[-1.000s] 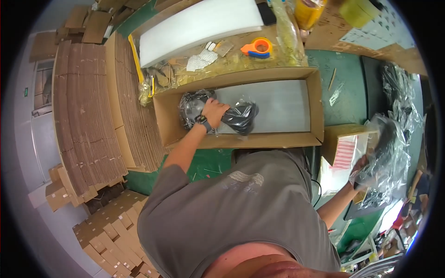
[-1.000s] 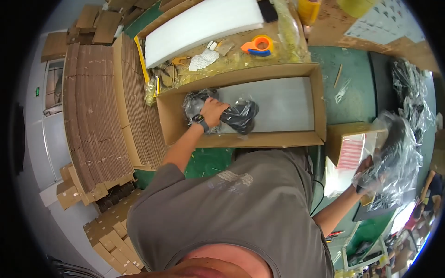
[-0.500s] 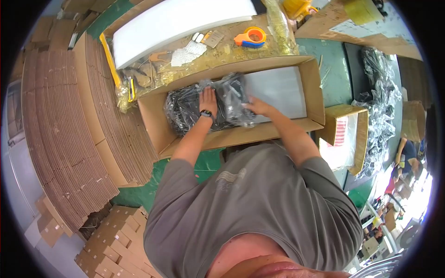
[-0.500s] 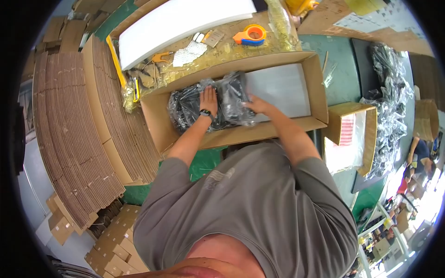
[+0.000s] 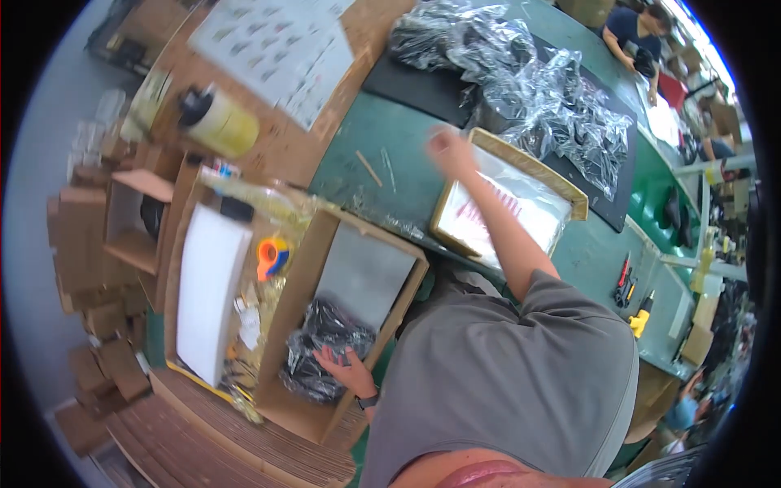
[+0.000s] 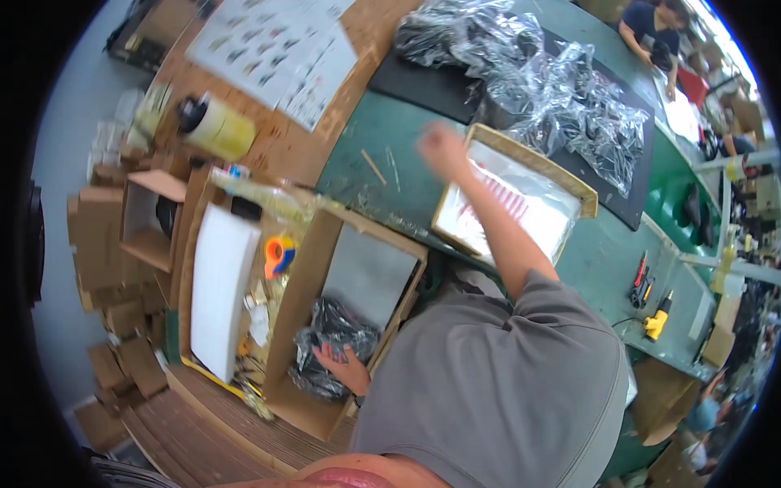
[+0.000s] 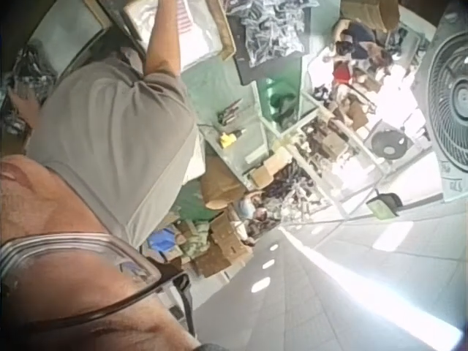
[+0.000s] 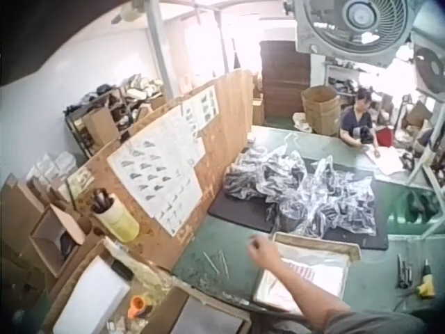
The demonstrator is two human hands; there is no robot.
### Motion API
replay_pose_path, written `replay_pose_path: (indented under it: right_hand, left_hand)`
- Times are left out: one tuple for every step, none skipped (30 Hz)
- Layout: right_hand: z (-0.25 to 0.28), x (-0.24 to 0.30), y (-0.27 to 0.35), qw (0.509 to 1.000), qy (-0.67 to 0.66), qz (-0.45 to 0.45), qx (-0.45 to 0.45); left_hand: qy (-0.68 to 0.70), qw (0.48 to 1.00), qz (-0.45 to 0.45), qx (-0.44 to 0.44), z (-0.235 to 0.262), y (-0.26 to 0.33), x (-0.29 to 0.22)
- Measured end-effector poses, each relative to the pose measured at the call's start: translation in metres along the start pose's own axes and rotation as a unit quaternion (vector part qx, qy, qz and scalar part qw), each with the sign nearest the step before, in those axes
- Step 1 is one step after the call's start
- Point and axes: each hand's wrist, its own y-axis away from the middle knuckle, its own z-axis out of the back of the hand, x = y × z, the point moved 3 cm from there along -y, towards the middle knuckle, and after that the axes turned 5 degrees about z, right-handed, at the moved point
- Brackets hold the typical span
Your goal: Packing bicycle seats into plastic bags and then into a cardboard box for shipping.
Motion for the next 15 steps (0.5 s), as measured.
replay_pose_path:
  right_hand:
    - [0.049,-0.075,-0.050,0.984,0.072,0.009,-0.161]
    - [0.088,-0.142,-0.083,0.973,0.106,-0.107,-0.175]
    - [0.116,-0.184,-0.105,0.950,0.135,-0.195,-0.202]
    - [0.137,-0.234,-0.125,0.923,0.180,-0.266,-0.211]
    - [0.134,-0.238,-0.134,0.925,0.195,-0.273,-0.179]
    - [0.130,-0.241,-0.143,0.925,0.210,-0.279,-0.147]
    - [0.127,-0.234,-0.149,0.930,0.232,-0.263,-0.110]
    - [0.127,-0.221,-0.152,0.933,0.235,-0.255,-0.097]
    - [0.129,-0.213,-0.154,0.934,0.240,-0.251,-0.088]
    - [0.130,-0.212,-0.156,0.927,0.247,-0.258,-0.115]
    - [0.132,-0.213,-0.158,0.929,0.233,-0.259,-0.126]
    - [0.137,-0.212,-0.157,0.929,0.219,-0.263,-0.139]
    - [0.139,-0.199,-0.155,0.938,0.193,-0.252,-0.137]
    - [0.140,-0.181,-0.152,0.946,0.169,-0.229,-0.152]
    - [0.143,-0.155,-0.146,0.962,0.132,-0.148,-0.190]
  left_hand:
    - [0.008,0.999,-0.046,0.015,-0.022,-0.004,-0.037]
    - [0.016,0.995,-0.092,0.034,-0.044,-0.007,-0.066]
    - [0.014,0.990,-0.125,0.061,-0.064,-0.009,-0.094]
    - [0.015,0.983,-0.160,0.093,-0.089,-0.012,-0.124]
    - [0.001,0.975,-0.198,0.101,-0.104,-0.008,-0.151]
    - [-0.009,0.974,-0.203,0.099,-0.120,-0.008,-0.169]
    - [-0.028,0.964,-0.235,0.121,-0.135,-0.005,-0.186]
    - [-0.046,0.953,-0.265,0.142,-0.151,-0.002,-0.202]
    - [-0.036,0.951,-0.270,0.148,-0.170,0.001,-0.220]
    - [-0.042,0.949,-0.272,0.153,-0.191,0.002,-0.235]
    - [-0.022,0.947,-0.255,0.197,-0.214,0.002,-0.249]
    - [-0.003,0.941,-0.238,0.242,-0.239,0.001,-0.262]
    - [0.013,0.938,-0.220,0.267,-0.262,-0.001,-0.276]
    - [0.005,0.935,-0.224,0.275,-0.285,-0.004,-0.292]
    - [0.003,0.925,-0.272,0.265,-0.307,-0.006,-0.310]
